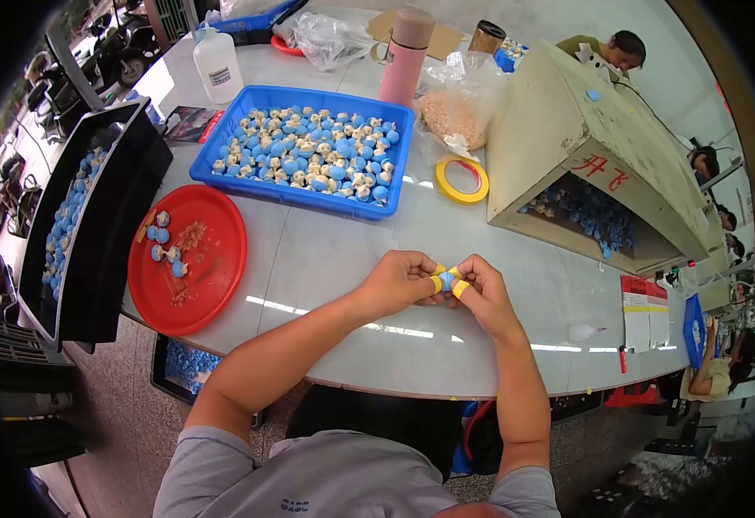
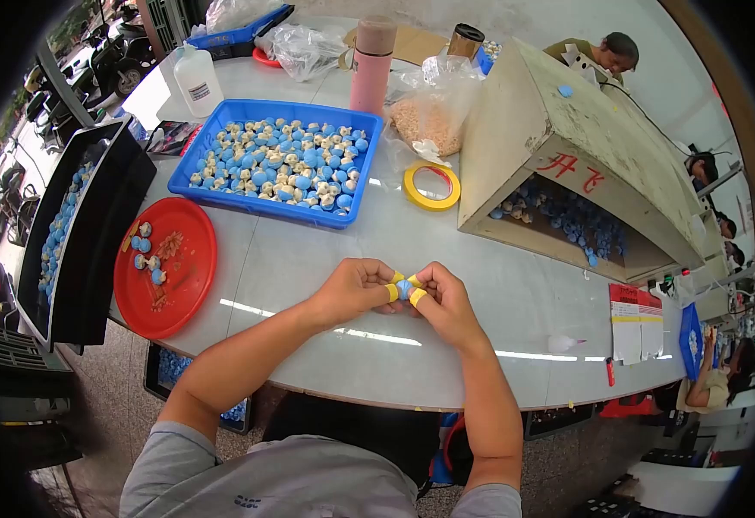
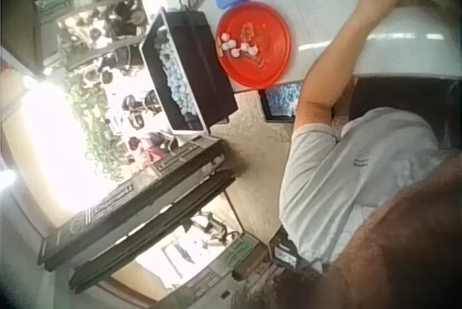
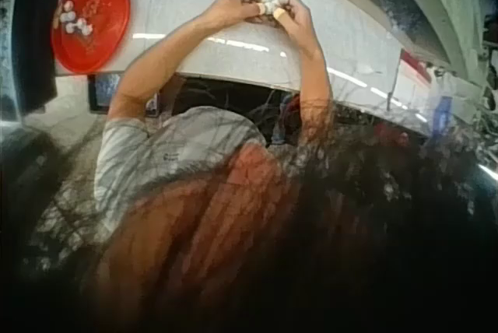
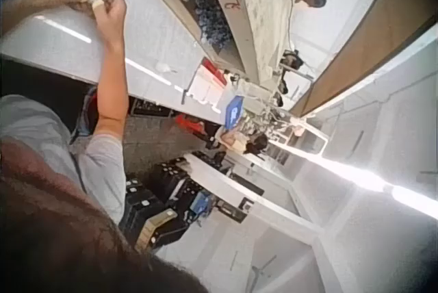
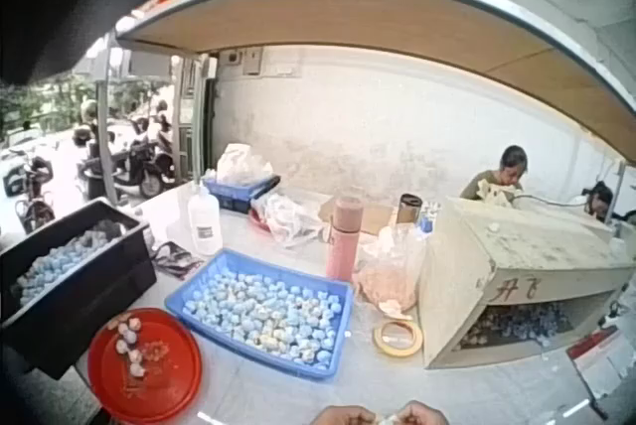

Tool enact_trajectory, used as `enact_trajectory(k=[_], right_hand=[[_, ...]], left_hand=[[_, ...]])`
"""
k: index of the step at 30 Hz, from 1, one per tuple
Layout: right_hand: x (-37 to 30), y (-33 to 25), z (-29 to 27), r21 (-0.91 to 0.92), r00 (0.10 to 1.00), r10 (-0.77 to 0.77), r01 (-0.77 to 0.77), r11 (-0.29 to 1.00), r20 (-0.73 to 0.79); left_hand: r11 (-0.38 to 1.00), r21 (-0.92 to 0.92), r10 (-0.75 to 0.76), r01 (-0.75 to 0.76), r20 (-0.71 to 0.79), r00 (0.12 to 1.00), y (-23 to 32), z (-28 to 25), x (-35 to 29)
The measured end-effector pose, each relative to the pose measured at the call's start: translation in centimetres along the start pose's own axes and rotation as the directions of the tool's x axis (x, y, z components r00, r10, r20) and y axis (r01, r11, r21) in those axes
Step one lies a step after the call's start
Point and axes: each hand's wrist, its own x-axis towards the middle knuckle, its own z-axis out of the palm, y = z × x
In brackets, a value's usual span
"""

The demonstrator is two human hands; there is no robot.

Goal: The person assembles small plastic toy parts by connecting blue and yellow components, then applies a liquid from a small bottle to the pieces.

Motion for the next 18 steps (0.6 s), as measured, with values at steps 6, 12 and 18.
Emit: enact_trajectory(k=[6,12,18], right_hand=[[0.24,0.45,0.24,-0.010,1.000,-0.019,0.019,1.000,0.009],[0.27,0.72,0.42,-0.027,0.999,-0.030,0.030,0.999,-0.013],[0.25,0.85,0.45,-0.042,0.999,-0.042,0.041,0.998,-0.010]], left_hand=[[0.999,0.044,0.022,-0.022,-0.004,1.000,0.42,-0.11,-0.14],[0.997,0.067,0.039,-0.038,-0.007,0.999,0.28,-0.08,-0.15],[0.998,0.050,0.033,-0.032,-0.014,0.999,-0.13,-0.18,-0.01]])
